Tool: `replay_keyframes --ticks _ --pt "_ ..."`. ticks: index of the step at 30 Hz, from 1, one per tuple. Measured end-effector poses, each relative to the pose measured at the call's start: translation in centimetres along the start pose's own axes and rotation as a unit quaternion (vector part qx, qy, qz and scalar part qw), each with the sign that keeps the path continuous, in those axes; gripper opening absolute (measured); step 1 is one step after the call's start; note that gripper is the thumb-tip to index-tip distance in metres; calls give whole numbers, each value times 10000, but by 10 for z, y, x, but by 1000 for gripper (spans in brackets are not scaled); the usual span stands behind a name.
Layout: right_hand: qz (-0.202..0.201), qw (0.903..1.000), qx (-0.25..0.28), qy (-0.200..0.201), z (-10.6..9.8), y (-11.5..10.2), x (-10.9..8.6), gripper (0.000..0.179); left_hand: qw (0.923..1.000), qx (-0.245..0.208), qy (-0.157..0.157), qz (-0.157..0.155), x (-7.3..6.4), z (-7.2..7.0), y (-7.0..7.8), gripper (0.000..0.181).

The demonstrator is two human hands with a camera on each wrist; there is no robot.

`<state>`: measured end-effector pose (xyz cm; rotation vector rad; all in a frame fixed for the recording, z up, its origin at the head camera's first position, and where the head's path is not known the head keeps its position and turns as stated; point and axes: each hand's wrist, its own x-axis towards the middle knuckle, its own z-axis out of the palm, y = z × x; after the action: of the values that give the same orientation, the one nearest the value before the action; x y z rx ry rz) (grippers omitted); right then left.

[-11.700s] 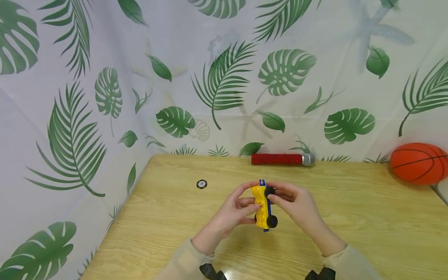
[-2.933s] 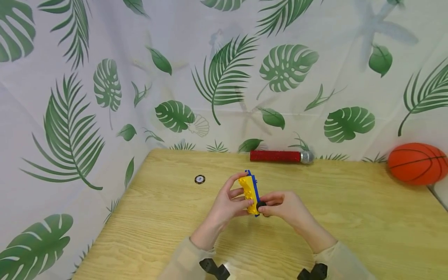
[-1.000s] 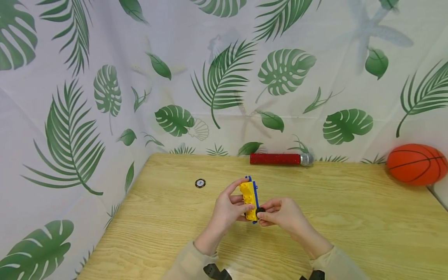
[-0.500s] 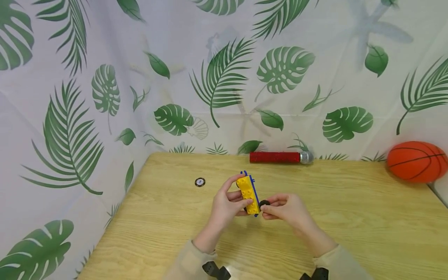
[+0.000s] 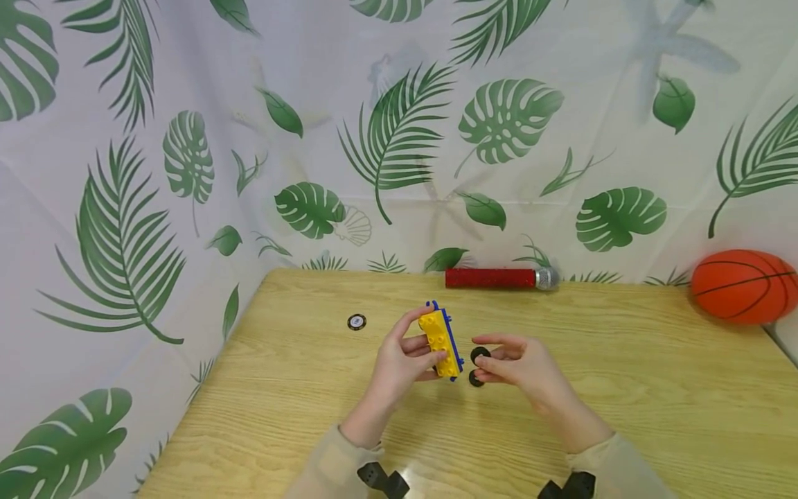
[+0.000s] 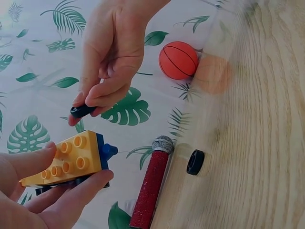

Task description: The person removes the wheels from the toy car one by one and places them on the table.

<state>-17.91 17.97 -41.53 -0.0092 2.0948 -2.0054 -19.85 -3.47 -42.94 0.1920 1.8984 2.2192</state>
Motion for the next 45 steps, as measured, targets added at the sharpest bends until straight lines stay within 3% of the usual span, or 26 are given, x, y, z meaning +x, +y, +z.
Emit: replay_keyframes --ticks 6,24,45 --pt "-58 9999 111 11 -5 0 -1 43 9999 126 -21 -35 0 -1 1 67" --pt "-320 9988 339 -172 -20 4 -2 53 9998 195 -29 -72 0 -5 1 67" --pt "-211 9989 405 -100 -39 13 -6 53 9998 208 -36 -41 -1 -6 1 66"
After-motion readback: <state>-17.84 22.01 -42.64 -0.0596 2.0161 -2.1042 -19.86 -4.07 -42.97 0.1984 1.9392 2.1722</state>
